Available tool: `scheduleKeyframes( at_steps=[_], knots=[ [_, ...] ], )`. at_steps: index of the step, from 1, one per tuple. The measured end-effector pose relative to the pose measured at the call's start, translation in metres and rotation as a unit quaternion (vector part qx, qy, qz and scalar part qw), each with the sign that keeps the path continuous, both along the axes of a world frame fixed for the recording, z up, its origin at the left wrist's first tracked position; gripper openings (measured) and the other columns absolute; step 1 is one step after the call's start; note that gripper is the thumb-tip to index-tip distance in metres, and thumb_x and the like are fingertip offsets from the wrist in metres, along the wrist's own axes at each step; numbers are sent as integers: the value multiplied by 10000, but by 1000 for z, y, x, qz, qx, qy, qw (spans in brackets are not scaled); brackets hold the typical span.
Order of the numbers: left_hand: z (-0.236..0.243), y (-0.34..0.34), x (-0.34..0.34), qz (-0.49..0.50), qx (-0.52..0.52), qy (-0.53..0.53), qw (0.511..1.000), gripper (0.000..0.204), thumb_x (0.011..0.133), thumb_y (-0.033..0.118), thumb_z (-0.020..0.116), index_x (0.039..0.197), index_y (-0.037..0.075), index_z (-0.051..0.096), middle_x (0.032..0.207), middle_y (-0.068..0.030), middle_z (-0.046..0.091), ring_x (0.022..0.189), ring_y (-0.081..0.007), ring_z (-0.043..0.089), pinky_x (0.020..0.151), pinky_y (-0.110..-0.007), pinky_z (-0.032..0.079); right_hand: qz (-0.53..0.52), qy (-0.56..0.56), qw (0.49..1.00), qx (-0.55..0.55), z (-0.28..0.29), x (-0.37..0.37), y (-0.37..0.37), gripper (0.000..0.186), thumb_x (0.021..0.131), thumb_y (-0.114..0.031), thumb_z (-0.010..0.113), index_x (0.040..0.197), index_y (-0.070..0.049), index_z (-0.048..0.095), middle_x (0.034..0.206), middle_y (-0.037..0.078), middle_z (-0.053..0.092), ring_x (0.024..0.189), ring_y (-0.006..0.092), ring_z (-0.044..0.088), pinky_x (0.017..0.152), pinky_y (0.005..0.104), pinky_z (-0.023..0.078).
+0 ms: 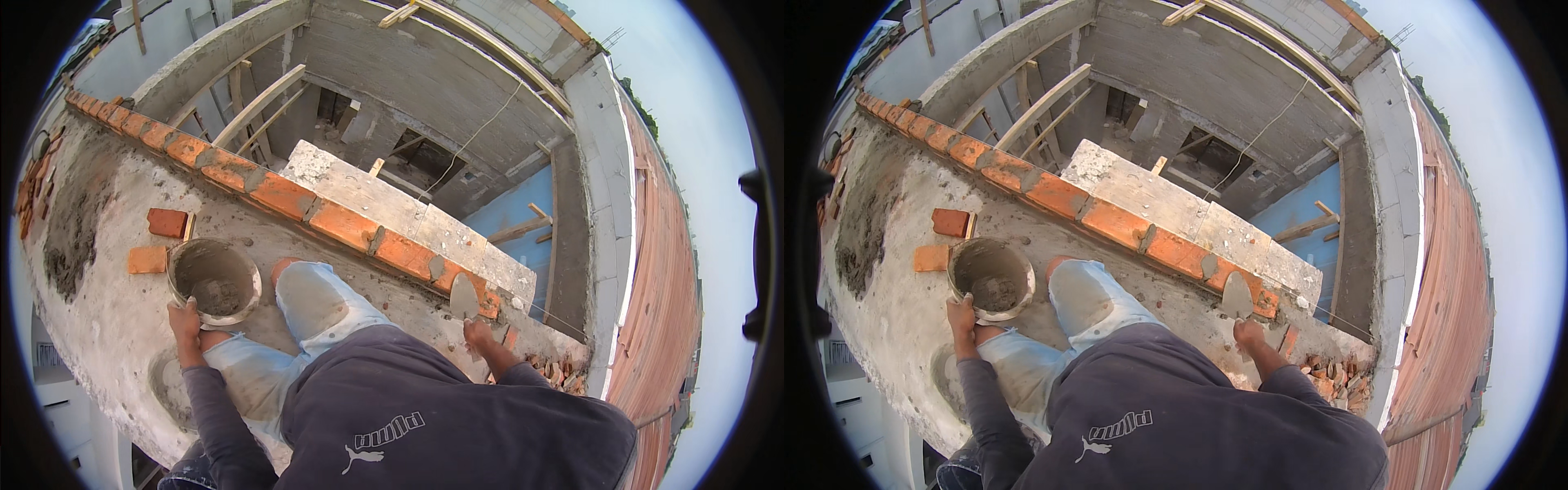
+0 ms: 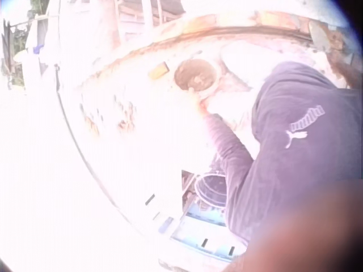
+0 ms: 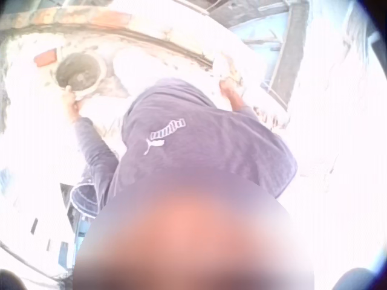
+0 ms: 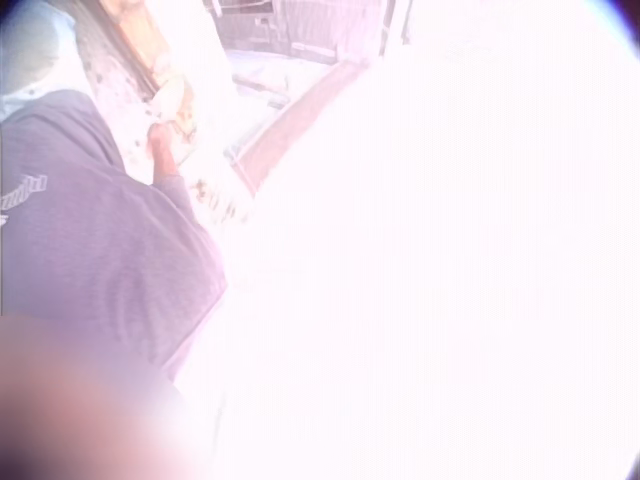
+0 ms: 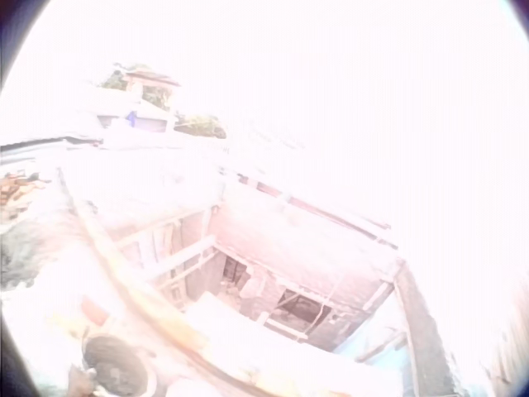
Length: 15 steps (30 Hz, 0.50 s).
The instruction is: The person scoops mortar from a bucket with a trowel, spreads it on a brick, and places the brick onto a growing wall. The person repeats this process, tapping bricks into alignment and scraping excess mortar.
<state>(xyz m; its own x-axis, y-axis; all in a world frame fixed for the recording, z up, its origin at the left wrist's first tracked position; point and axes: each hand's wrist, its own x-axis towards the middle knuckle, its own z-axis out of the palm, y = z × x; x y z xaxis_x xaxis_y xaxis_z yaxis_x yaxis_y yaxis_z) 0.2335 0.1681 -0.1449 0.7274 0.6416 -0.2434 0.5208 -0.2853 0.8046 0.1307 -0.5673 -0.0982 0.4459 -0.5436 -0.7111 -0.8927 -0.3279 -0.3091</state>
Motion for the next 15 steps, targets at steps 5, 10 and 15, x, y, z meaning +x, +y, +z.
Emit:
scheduleKeyframes(
  at_steps=[5,10,15],
  knots=[
    [8,-6,1,4,4,9,1000,360,922,174,707,1157,-58,564,1114,-229,684,1015,-312,676,897,-411,512,-158,-101,948,259,-22,52,82,441,1079,-418,449,1080,18,515,726,69,507,538,208,530,477,427,497],
    [4,0,5,4,25,30,999,377,902,173,715,1153,-62,562,1105,-240,681,1017,-312,676,895,-412,517,78,-61,963,250,-32,141,173,430,1080,-390,458,1128,33,520,780,93,568,576,217,574,505,435,520],
    [-5,4,5,7,6,12,1000,421,889,205,722,1153,-81,561,1110,-270,680,1029,-365,684,910,-427,515,522,-44,847,-93,-6,156,150,524,1068,-370,408,1047,88,663,806,208,716,737,310,732,723,479,581]
  ],
)
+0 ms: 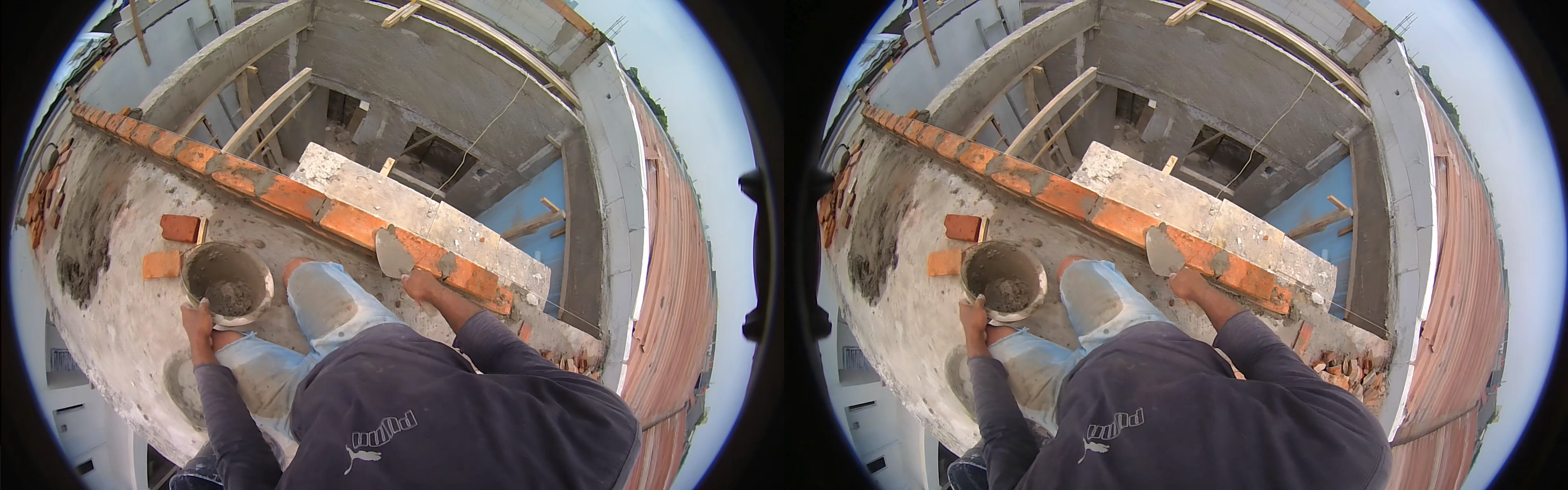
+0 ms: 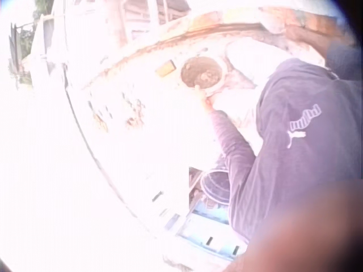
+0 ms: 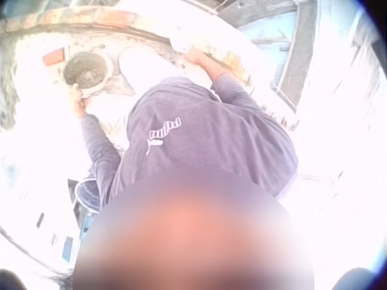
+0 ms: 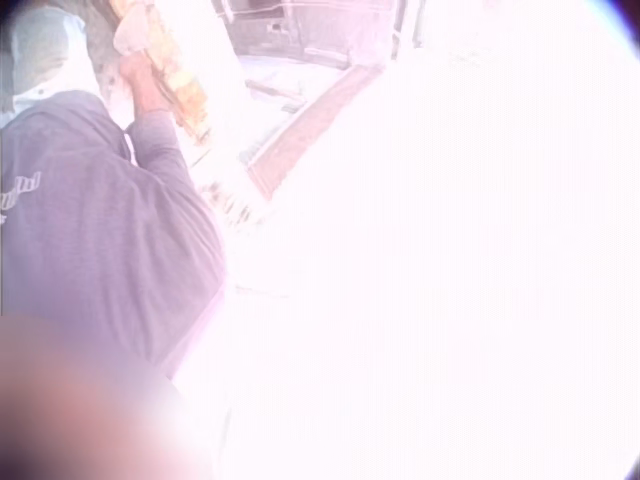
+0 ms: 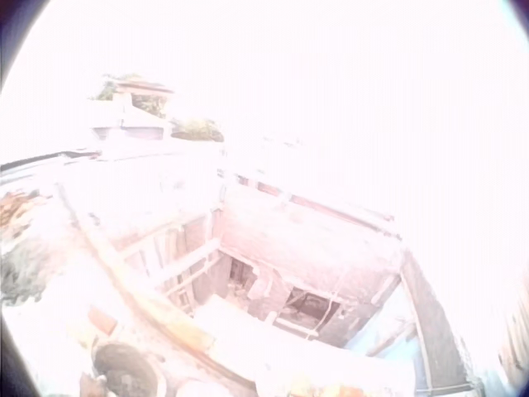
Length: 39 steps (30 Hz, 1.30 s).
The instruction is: The person scoops mortar from a bucket with a trowel, spreads it on a brick, and places the brick onto a growing wall. The person repeats this process, tapping bricks into alignment and scraping excess mortar.
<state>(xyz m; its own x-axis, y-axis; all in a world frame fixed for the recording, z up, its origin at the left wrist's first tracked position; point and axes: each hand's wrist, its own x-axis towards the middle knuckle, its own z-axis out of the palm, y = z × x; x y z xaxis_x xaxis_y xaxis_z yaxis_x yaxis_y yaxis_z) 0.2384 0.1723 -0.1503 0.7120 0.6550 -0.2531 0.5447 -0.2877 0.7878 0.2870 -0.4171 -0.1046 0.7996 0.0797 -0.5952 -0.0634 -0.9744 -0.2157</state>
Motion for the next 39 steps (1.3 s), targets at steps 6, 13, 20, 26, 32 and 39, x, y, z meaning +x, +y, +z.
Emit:
scheduleKeyframes(
  at_steps=[6,13,20,26,32,39],
  knots=[
    [-2,-2,-2,-12,79,15,997,493,879,256,733,1187,-86,557,1140,-313,677,1082,-443,675,944,-478,509,-75,51,992,-86,50,-45,-60,482,1002,-326,453,1022,93,691,906,285,733,905,400,740,875,496,565],
    [18,-16,-5,-6,102,60,993,479,891,249,729,1222,-59,570,1169,-306,681,1107,-425,679,925,-457,521,-13,-48,998,-43,37,-77,-15,480,981,-316,509,1227,94,538,1050,366,682,1000,516,688,905,573,546],
    [28,-18,-7,-22,121,75,990,501,882,288,746,1200,-59,573,1160,-319,680,1108,-448,671,940,-476,515,-17,85,987,-133,32,-60,-2,389,964,-191,482,1199,83,626,1116,313,707,1094,419,702,947,478,567],
    [20,-16,-5,-19,114,74,990,532,872,305,763,1198,-66,566,1150,-321,681,1114,-479,657,969,-494,505,-44,-12,999,-11,48,-70,-30,454,987,-293,470,1116,99,659,1013,327,712,1009,465,699,942,537,535],
    [19,-13,-6,-43,137,71,987,494,868,305,765,1150,-57,583,1121,-303,690,1085,-453,673,950,-477,510,33,-94,994,-54,27,-16,-28,488,1011,-321,445,1067,107,672,1018,344,700,1020,477,685,920,550,527],
    [15,-13,-6,-55,143,47,987,469,860,293,761,1116,-62,594,1087,-292,695,1053,-430,683,934,-457,510,-18,-99,993,64,7,-15,-31,523,1022,-337,434,948,101,710,858,294,719,942,437,716,900,502,539]
  ],
)
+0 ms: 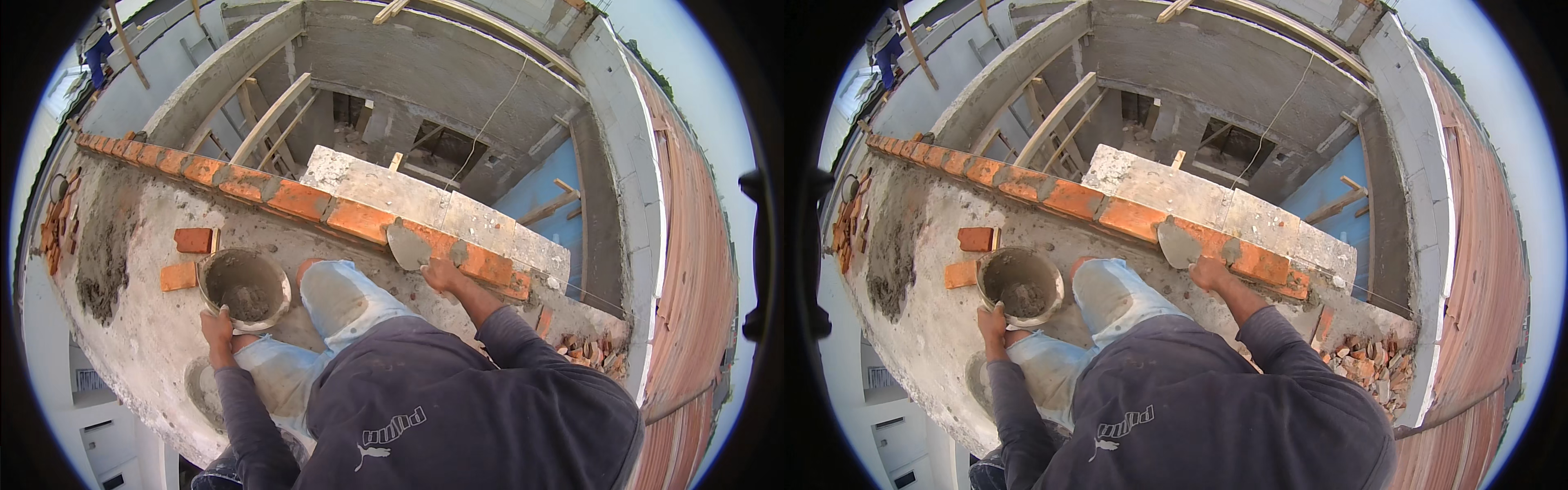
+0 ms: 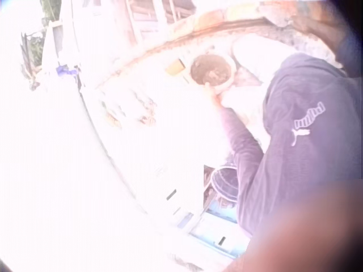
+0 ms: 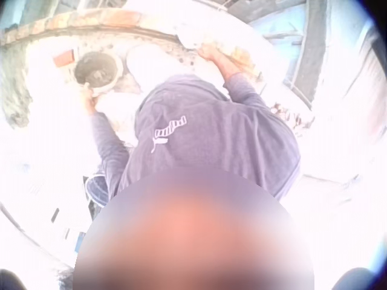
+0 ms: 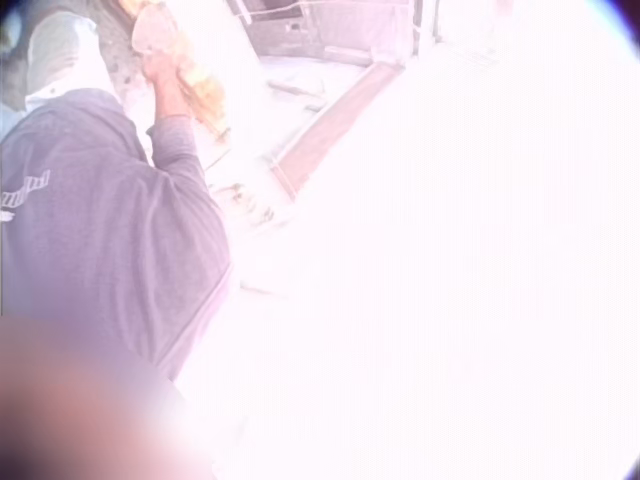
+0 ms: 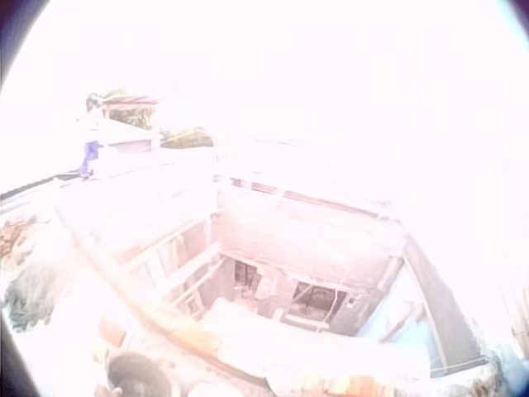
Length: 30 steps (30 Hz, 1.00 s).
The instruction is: The person scoops mortar from a bucket with a trowel, spreads it on a brick, and places the brick onto a growing wall. The person repeats this process, tapping bricks into alignment and scraping excess mortar.
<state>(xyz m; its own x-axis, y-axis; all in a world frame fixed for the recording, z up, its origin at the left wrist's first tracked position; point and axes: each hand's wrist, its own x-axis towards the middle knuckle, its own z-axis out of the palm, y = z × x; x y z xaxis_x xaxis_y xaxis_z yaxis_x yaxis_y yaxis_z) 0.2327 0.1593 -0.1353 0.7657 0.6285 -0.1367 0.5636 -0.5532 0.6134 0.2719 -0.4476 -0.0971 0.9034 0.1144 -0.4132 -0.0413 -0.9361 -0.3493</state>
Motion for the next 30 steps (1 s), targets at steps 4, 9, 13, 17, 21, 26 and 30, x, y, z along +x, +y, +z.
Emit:
scheduleKeyframes(
  at_steps=[4,9,13,17,21,26,30],
  knots=[
    [6,-4,1,-11,6,-3,1000,465,859,287,757,1108,-71,595,1083,-293,694,1048,-429,684,929,-458,511,-129,86,983,98,-9,4,12,474,984,-308,481,912,85,736,719,236,715,861,416,732,866,464,548],
    [11,-6,3,-14,32,26,999,478,853,299,764,1118,-64,598,1085,-289,696,1050,-430,683,930,-462,511,31,164,986,-10,18,9,-3,378,916,-222,512,875,61,760,777,219,740,885,380,746,851,472,554],
    [4,-4,4,-1,22,23,1000,516,848,319,775,1156,-53,594,1092,-282,701,1054,-440,682,930,-478,511,1,170,983,-66,54,-8,-14,414,929,-240,494,964,85,748,808,233,746,897,382,746,852,490,556],
    [-6,-3,2,3,5,3,1000,518,870,357,768,1143,-51,602,1110,-277,708,1074,-435,685,947,-479,512,-91,49,994,-45,74,-35,-18,453,964,-281,472,1031,98,711,836,270,733,937,403,732,882,499,545],
    [-9,-6,12,19,-66,-28,997,551,902,405,742,1184,-50,611,1129,-283,705,1092,-435,684,954,-483,512,-130,68,987,62,71,-36,-9,482,984,-331,491,1048,104,689,961,309,720,998,453,698,924,516,524],
    [1,-18,32,30,-13,41,999,566,930,412,713,1256,-37,598,1154,-289,700,1109,-440,677,962,-488,510,-3,-60,998,4,58,10,43,503,999,-352,507,1080,116,675,1027,314,713,1008,473,691,915,539,528],
    [12,-25,38,15,-66,18,998,562,932,371,720,1283,-42,569,1183,-303,687,1113,-460,669,973,-496,508,62,-35,995,-69,67,65,96,454,998,-317,506,1127,77,690,1078,296,717,1034,451,699,917,536,547]
  ],
)
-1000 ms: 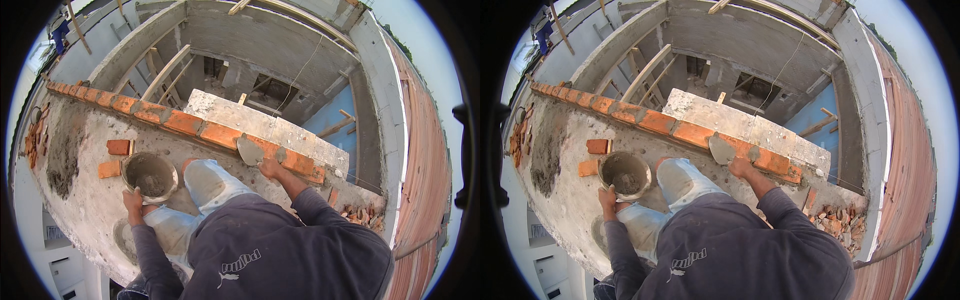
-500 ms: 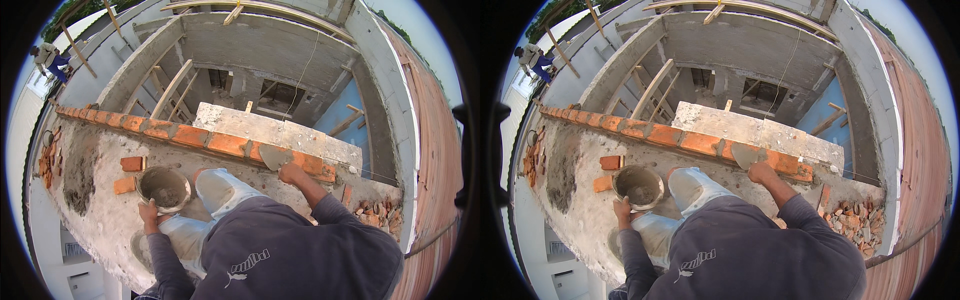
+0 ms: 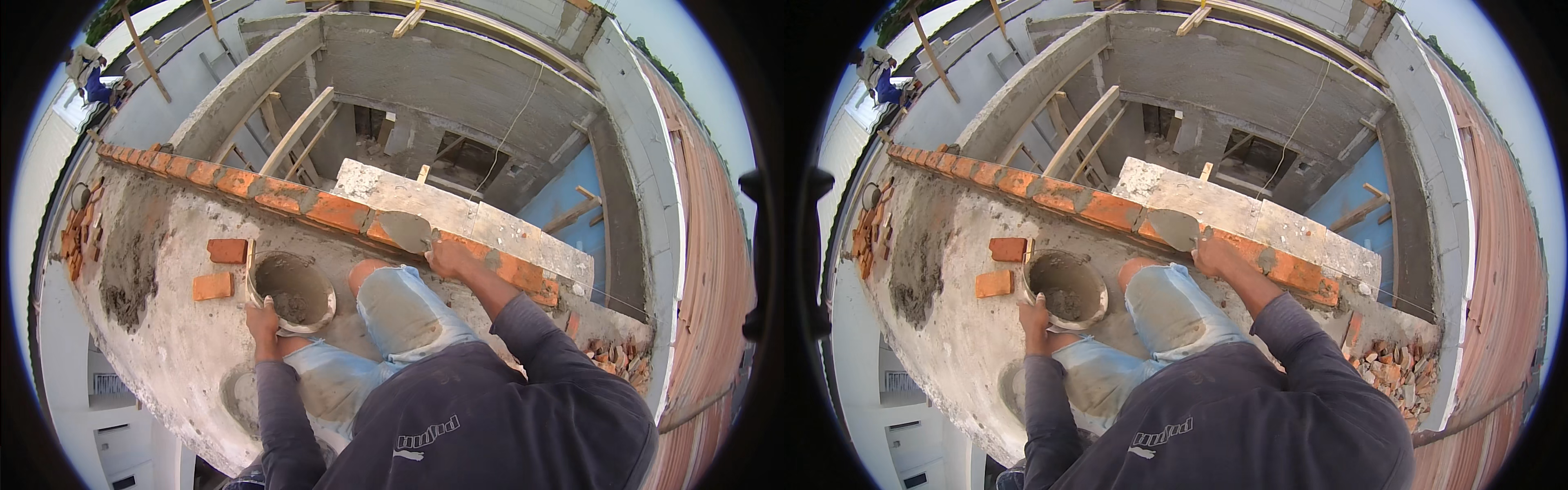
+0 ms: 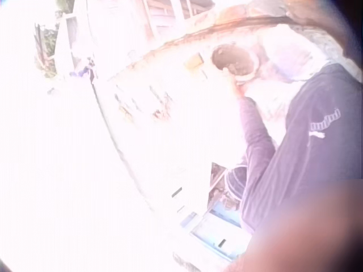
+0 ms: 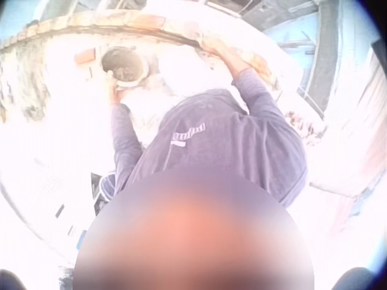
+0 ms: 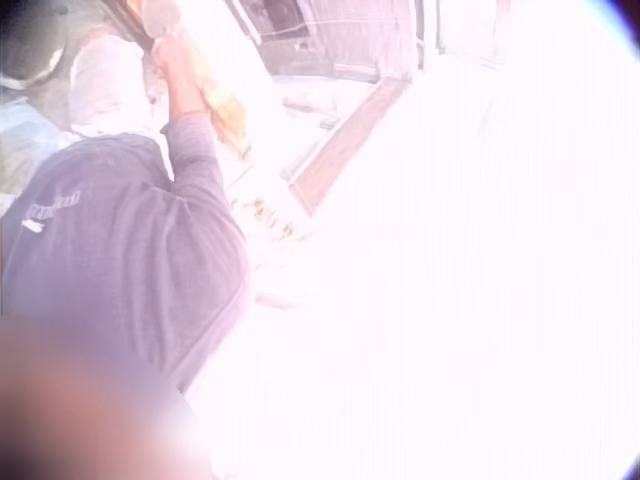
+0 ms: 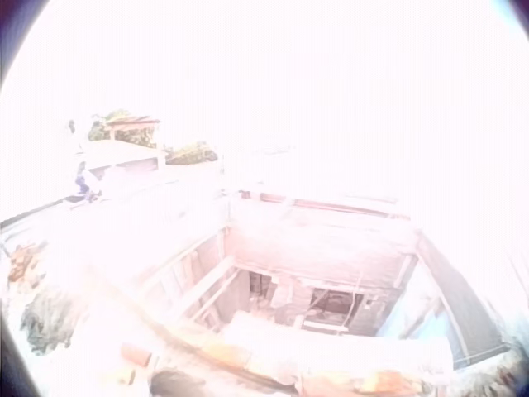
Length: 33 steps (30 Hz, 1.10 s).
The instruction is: The person scoops mortar from a bucket with a trowel, spreads it on a brick, and places the brick onto a growing wall. The person repeats this process, tapping bricks into alignment and scraping excess mortar.
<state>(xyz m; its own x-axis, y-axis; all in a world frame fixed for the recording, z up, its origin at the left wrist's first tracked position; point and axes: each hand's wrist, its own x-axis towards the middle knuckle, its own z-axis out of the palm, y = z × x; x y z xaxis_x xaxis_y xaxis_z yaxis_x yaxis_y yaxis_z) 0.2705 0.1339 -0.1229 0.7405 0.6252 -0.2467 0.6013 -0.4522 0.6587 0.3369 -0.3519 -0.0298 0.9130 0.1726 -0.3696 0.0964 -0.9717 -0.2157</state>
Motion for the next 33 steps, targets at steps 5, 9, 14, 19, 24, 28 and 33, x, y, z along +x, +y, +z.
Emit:
scheduleKeyframes(
  at_steps=[5,9,14,19,24,28,33],
  knots=[
    [6,4,7,-35,38,0,999,604,922,350,733,1334,-44,535,1212,-335,665,1160,-487,642,990,-498,506,129,74,976,-158,1,39,70,325,947,-195,580,1135,21,736,1144,251,730,1086,364,720,872,485,593],
    [6,7,3,-30,24,8,999,661,913,361,740,1371,-56,510,1218,-343,660,1172,-487,636,1000,-500,502,117,129,971,-162,-15,33,105,292,905,-127,607,1091,47,750,1098,208,756,975,328,759,839,446,608],
    [9,10,-19,0,-48,-28,998,625,921,287,749,1377,-61,501,1212,-343,662,1173,-491,635,992,-485,507,15,216,971,-97,-18,29,109,319,927,-167,572,985,90,751,989,239,757,816,365,767,804,454,609],
    [8,16,-20,-15,-58,-26,998,567,929,264,743,1335,-69,527,1206,-348,661,1165,-491,638,981,-485,510,137,58,986,-74,-16,38,91,448,963,-271,491,920,96,743,922,267,744,793,368,757,817,484,595],
    [16,13,-1,-72,31,-33,996,489,923,268,747,1229,-68,565,1136,-351,672,1108,-502,654,935,-499,518,78,220,965,-116,7,85,66,442,950,-264,484,954,96,740,950,259,749,806,345,759,843,462,589],
    [34,11,19,-136,8,13,991,442,919,253,746,1185,-51,568,1048,-346,681,1037,-514,668,879,-516,524,101,214,951,-199,32,151,55,415,909,-252,504,1059,42,755,990,200,770,900,319,757,846,456,572],
    [52,-4,46,-185,12,57,981,380,916,194,745,1164,-24,557,1008,-329,691,994,-510,679,830,-518,531,74,271,940,-193,40,246,33,439,906,-314,548,1093,44,721,976,193,748,834,304,732,747,434,579]
  ],
)
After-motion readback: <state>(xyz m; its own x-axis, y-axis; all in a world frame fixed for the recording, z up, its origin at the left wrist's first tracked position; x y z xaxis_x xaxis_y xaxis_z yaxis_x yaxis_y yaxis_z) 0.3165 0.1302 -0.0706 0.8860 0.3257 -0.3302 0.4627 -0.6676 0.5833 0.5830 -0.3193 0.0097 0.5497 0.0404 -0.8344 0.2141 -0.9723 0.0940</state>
